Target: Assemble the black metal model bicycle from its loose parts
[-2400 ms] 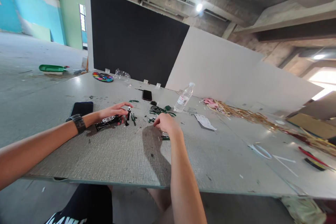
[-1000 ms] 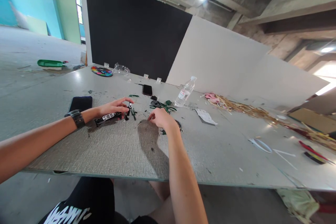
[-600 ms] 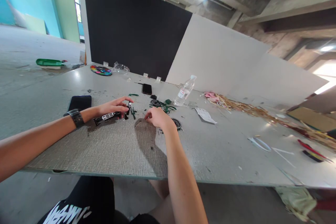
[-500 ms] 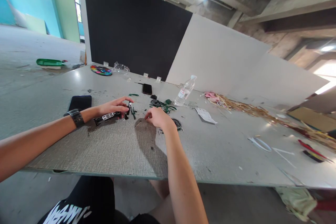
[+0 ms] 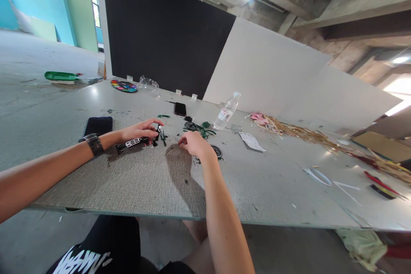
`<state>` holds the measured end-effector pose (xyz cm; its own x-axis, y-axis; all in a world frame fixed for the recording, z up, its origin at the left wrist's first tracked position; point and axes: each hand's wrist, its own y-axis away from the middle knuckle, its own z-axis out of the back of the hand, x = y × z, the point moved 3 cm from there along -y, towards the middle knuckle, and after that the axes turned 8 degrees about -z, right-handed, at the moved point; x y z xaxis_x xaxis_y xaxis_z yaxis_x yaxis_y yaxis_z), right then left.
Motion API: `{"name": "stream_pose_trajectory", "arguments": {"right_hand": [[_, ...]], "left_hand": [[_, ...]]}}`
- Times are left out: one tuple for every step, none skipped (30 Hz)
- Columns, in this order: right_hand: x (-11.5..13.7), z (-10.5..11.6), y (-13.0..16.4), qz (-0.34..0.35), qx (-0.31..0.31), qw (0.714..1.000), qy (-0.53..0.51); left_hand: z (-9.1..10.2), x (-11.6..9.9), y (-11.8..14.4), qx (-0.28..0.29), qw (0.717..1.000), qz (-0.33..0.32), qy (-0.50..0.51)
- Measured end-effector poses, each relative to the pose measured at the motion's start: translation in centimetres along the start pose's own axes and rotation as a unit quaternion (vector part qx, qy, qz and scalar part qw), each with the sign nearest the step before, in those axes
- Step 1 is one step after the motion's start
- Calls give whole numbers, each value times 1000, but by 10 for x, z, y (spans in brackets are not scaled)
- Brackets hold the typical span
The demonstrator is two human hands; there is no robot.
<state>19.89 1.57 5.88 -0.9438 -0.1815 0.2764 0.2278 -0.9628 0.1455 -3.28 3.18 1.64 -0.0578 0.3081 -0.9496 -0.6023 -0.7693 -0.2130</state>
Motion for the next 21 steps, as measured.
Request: {"name": "stream_pose_trajectory", "arguments": {"right_hand": [[0, 0, 0, -2, -5, 1000, -6], [0, 1, 0, -4, -13, 1000, -9], [0, 2, 0, -6, -25, 1000, -10], [0, 3, 1, -8, -37, 999, -8], [0, 3, 2, -8, -46, 999, -5], [0, 4, 2, -7, -52, 999, -4], [0, 4, 3, -4, -58, 998, -6], [0, 4, 3, 1, -67, 998, -10], [0, 5, 2, 7, -78, 997, -15], [0, 6, 2, 15, -92, 995, -22], [0, 8, 1, 24, -105, 994, -27], [0, 10, -1, 33, -114, 992, -31], [0, 13, -3, 43, -120, 991, -32], [1, 16, -6, 52, -124, 990, -30], [1, 19, -8, 59, -128, 990, -24], [1, 23, -11, 65, -131, 989, -15], [1, 27, -13, 71, -131, 989, -4], [1, 29, -15, 79, -124, 989, 4], [-1, 30, -17, 87, -112, 990, 8], [-3, 30, -17, 96, -99, 990, 5], [-6, 29, -16, 102, -90, 991, -3]], "left_hand": [[0, 1, 0, 0, 1000, 1, 0], [0, 2, -1, 1, 1000, 2, 1], [0, 3, -2, 2, 1000, 4, 1], [1, 4, -3, 3, 1000, 3, 2], [1, 5, -4, 2, 1000, 2, 2], [1, 6, -5, 0, 1000, -1, 1], [1, 7, -5, -2, 1000, -2, 2], [1, 8, -5, -5, 1000, -2, 3], [1, 8, -5, -5, 1000, -1, 6], [0, 7, -5, -5, 1000, 2, 9], [0, 7, -4, -3, 1000, 4, 12], [0, 6, -3, -3, 1000, 7, 13], [0, 5, -2, -2, 1000, 8, 14], [0, 5, -1, -2, 1000, 8, 14], [0, 5, -1, 0, 1000, 6, 14], [-1, 4, -1, 1, 1000, 4, 15], [-1, 4, -1, 2, 1000, 2, 16], [-1, 4, -1, 2, 1000, 1, 17], [-1, 4, -1, 1, 1000, 1, 17], [-2, 4, -1, -1, 1000, 4, 18], [-2, 4, -1, -3, 1000, 8, 19]]}}
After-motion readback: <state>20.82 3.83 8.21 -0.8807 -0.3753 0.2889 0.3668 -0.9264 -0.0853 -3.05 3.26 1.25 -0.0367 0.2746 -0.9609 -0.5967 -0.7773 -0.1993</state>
